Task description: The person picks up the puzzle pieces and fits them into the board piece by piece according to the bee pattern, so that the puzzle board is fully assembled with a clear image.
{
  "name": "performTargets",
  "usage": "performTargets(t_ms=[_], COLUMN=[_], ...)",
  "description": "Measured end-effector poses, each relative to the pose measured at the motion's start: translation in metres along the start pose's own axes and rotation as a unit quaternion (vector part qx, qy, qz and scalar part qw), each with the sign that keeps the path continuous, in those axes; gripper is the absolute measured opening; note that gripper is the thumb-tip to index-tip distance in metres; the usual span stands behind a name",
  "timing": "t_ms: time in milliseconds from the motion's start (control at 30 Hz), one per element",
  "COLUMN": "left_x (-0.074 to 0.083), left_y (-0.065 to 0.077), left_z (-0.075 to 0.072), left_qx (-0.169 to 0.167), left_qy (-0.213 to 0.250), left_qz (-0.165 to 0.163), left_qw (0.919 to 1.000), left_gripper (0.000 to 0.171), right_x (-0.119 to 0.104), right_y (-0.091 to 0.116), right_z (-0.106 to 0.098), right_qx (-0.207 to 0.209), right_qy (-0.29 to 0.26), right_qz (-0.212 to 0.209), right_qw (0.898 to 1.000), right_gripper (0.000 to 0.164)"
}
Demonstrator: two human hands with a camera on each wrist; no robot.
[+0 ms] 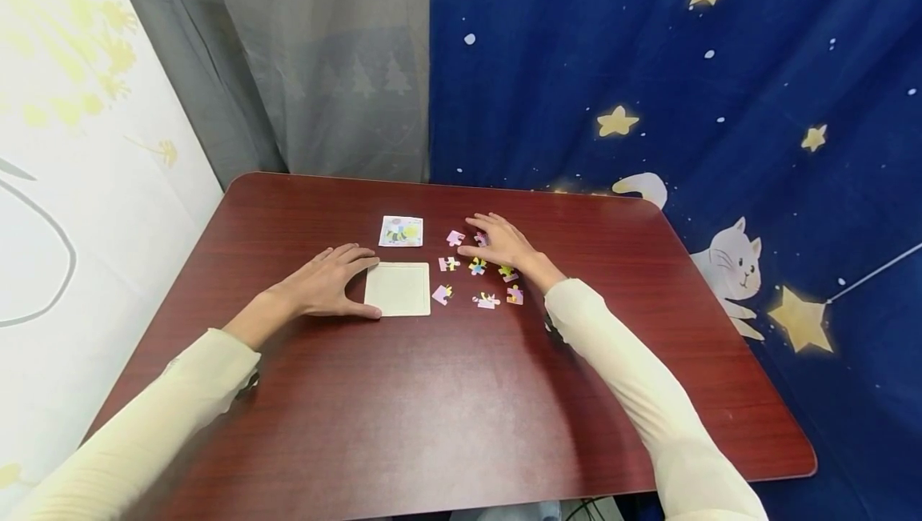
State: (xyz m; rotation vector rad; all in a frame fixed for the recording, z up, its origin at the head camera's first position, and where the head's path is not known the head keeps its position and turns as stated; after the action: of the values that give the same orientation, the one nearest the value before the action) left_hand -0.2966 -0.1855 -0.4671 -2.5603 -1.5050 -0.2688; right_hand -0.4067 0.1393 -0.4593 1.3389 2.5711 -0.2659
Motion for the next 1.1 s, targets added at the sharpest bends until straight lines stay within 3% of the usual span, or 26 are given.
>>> performTargets(t_ms=[433, 733, 1100], left_x=[0.001, 0.0, -0.002], left_y=[0.001, 0.002, 0.001], left_z=[0.0, -0.001, 0.0], left_qx=[0.003, 0.002, 0.011], left_qy=[0.016, 0.018, 0.032], left_qz=[0.011, 0.009, 0.009], left_qw=[0.9998, 0.9998, 0.9994], left_gripper=[0.109, 0.107, 0.107], right_x=[-0.011, -0.014, -0.017], right_y=[-0.01, -0.016, -0.019], right_z=[0.003, 0.008, 0.01], right_qx=[0.006, 0.002, -0.006], right_qy=[0.003, -0.018, -0.049], right_qz=[-0.015, -0.008, -0.029], right_qw=[1.0, 1.0, 0.998], right_gripper=[0.063, 0.047, 0.036])
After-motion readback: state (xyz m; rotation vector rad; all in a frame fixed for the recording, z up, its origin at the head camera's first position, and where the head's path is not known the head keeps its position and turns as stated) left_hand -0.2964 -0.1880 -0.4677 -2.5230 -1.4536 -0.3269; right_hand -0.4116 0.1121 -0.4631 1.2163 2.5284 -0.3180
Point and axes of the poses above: each hand's wrist, its own y-axis away from the middle knuckle, its own z-axis out of the palm, x = y × z, the point moved 4 cm from there along -y, towards the middle knuckle, and after that the axes turned 5 degrees about -z, right-handed, at the moved point
